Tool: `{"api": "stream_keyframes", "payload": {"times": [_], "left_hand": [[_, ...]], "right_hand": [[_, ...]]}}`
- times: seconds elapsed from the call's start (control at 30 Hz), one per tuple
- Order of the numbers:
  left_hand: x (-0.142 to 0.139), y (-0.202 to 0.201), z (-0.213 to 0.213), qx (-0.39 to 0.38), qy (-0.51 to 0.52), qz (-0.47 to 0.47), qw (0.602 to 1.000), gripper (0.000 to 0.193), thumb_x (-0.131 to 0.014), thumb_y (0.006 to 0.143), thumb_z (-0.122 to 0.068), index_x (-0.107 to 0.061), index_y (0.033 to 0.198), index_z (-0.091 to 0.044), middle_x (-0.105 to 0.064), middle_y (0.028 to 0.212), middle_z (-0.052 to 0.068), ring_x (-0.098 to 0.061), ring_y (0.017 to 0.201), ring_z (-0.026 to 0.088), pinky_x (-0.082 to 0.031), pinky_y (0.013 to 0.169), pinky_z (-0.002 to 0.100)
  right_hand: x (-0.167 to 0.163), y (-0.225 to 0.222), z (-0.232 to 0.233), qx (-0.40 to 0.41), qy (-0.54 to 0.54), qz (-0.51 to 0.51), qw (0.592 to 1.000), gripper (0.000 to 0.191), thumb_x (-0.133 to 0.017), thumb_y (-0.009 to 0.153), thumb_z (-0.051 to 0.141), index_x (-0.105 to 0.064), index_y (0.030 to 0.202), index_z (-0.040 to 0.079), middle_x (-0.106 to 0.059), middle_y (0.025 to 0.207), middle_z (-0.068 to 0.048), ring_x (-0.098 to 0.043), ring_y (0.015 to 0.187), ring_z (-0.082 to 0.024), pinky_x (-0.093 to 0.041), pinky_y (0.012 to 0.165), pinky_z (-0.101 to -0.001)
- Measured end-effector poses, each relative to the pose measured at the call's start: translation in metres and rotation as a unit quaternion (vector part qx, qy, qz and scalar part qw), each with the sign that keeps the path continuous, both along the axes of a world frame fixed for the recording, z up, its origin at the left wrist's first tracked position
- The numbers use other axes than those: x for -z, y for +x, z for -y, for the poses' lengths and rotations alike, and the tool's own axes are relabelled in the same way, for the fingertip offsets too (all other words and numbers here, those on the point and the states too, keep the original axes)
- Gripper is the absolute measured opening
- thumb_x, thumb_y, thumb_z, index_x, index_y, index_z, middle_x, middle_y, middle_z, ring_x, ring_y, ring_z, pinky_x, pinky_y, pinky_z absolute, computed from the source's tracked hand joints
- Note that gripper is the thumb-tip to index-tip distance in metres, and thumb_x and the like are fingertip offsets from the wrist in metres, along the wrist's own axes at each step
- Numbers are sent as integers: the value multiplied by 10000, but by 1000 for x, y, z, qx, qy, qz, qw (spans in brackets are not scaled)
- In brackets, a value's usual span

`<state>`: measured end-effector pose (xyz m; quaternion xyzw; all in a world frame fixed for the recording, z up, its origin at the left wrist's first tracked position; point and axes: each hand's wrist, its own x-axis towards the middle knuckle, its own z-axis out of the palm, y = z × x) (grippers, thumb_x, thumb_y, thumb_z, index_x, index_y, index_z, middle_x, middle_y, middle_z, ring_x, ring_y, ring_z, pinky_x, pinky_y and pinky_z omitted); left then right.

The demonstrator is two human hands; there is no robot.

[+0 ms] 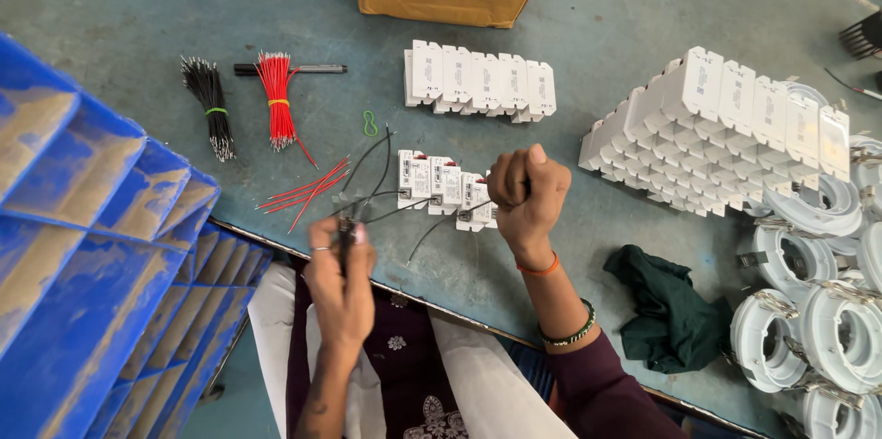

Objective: The person assembles small white electronic modules by inserting black and red wires into terminal blocks and securing them with a screwdriver. They handle multiple modules in sequence, organizing them on the table and placing finished units into a cardboard box.

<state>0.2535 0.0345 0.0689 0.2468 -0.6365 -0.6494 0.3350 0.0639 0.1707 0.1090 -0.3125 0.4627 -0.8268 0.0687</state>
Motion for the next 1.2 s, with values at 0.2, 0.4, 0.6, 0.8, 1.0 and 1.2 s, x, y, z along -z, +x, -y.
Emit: {"api": "stream_keyframes", "payload": {"times": [0.2, 0.4, 0.6, 0.8, 1.0, 1.2], "left_hand": [[7, -30, -33, 92, 38, 0, 995, 193, -664, 985, -155, -656, 1129, -27, -513, 679, -84, -402, 587, 1, -306, 501, 226], [8, -54, -55, 121, 48, 38, 991, 93, -724, 902, -92, -715, 953, -14, -553, 626, -77, -434, 562, -5, -326, 483, 225], [-24, -40, -74, 149, 35, 68, 986, 160, -703, 927, -168, -750, 965, -20, -582, 566, -60, -463, 508, 2, -336, 441, 247], [-29, -48, -84, 210, -76, 63, 973, 235, -741, 933, -212, -740, 815, -9, -511, 512, 5, -433, 463, 68, -292, 448, 307], [7, -85, -62, 82, -112, 71, 988, 170, -736, 854, -189, -765, 877, -23, -612, 545, 59, -535, 432, 101, -406, 450, 318], [18, -81, -64, 94, -122, 110, 982, 170, -735, 862, -169, -733, 814, -6, -512, 472, 90, -442, 393, 160, -366, 443, 366]], "right_hand": [[3, -6, 9, 26, -38, -33, 998, 562, -452, 1116, 266, -288, 613, 77, -279, 538, -4, -233, 479, -110, -175, 451, -303], [-16, -9, -23, 13, -52, -7, 999, 548, -397, 1124, 316, -307, 639, 77, -296, 556, -12, -226, 490, -112, -193, 468, -307], [-28, -12, -49, 32, -11, -24, 999, 548, -410, 1129, 297, -306, 633, 88, -278, 554, 1, -215, 483, -102, -185, 460, -292], [-22, -10, -47, 25, -9, -17, 999, 557, -404, 1129, 293, -310, 623, 82, -302, 541, -6, -220, 476, -98, -185, 453, -290], [-18, -7, -44, 13, 11, -16, 1000, 567, -413, 1126, 287, -321, 608, 77, -318, 528, -15, -223, 465, -100, -179, 440, -284], [-17, -3, -46, 16, 11, -8, 1000, 565, -410, 1130, 283, -319, 611, 79, -316, 533, -14, -218, 474, -97, -179, 450, -286]]}}
